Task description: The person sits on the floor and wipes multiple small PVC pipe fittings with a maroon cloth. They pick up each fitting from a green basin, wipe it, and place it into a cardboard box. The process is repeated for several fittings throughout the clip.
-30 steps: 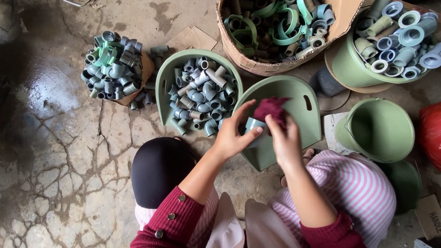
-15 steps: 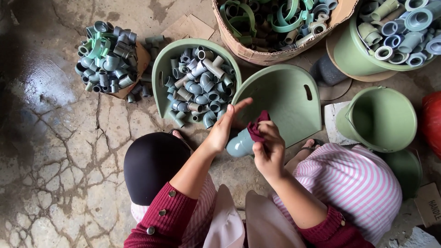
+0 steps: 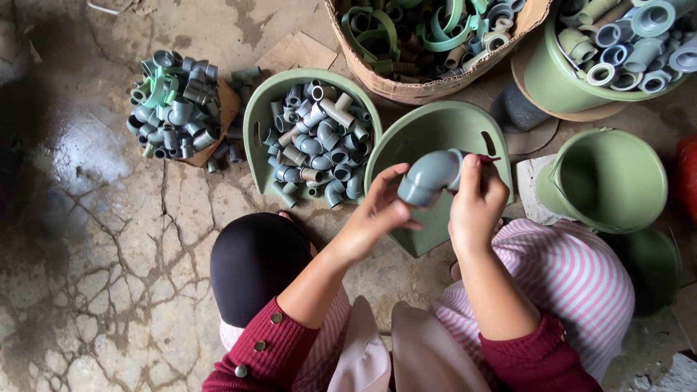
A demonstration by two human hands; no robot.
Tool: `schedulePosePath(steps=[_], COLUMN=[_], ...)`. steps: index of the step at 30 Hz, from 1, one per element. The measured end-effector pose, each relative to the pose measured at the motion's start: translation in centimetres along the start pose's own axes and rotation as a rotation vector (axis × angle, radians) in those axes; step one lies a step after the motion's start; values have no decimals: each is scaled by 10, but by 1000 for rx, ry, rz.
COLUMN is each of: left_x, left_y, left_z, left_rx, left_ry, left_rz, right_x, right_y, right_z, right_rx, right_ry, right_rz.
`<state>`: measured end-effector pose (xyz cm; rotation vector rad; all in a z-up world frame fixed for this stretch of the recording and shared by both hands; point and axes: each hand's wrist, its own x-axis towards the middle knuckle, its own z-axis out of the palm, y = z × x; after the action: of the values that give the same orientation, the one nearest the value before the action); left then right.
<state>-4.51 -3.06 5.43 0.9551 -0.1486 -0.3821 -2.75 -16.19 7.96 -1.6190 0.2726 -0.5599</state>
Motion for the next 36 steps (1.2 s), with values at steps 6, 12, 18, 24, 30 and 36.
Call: schedulePosePath(steps=[6, 12, 18, 24, 30, 36], left_x=[11, 6, 5, 19, 13, 33], left_y=[-28, 7, 13, 4, -16, -52], left_z=[-27, -35, -48, -52, -52, -76], left_rx=[432, 164, 202, 108, 50, 447], left_ry=[77, 207, 295, 174, -51, 353], left_rz=[-73, -355, -530, -485, -425, -408], right_x=[-8, 1, -7, -23, -6, -38], right_y=[33, 61, 42, 10, -68, 19], right_z=[6, -4, -12, -16, -7, -1], right_rx=[-61, -318, -429, 47, 342, -328], right_ry=[-21, -268, -499, -578, -117, -524], right_rz=[76, -767, -1038, -717, 747, -391])
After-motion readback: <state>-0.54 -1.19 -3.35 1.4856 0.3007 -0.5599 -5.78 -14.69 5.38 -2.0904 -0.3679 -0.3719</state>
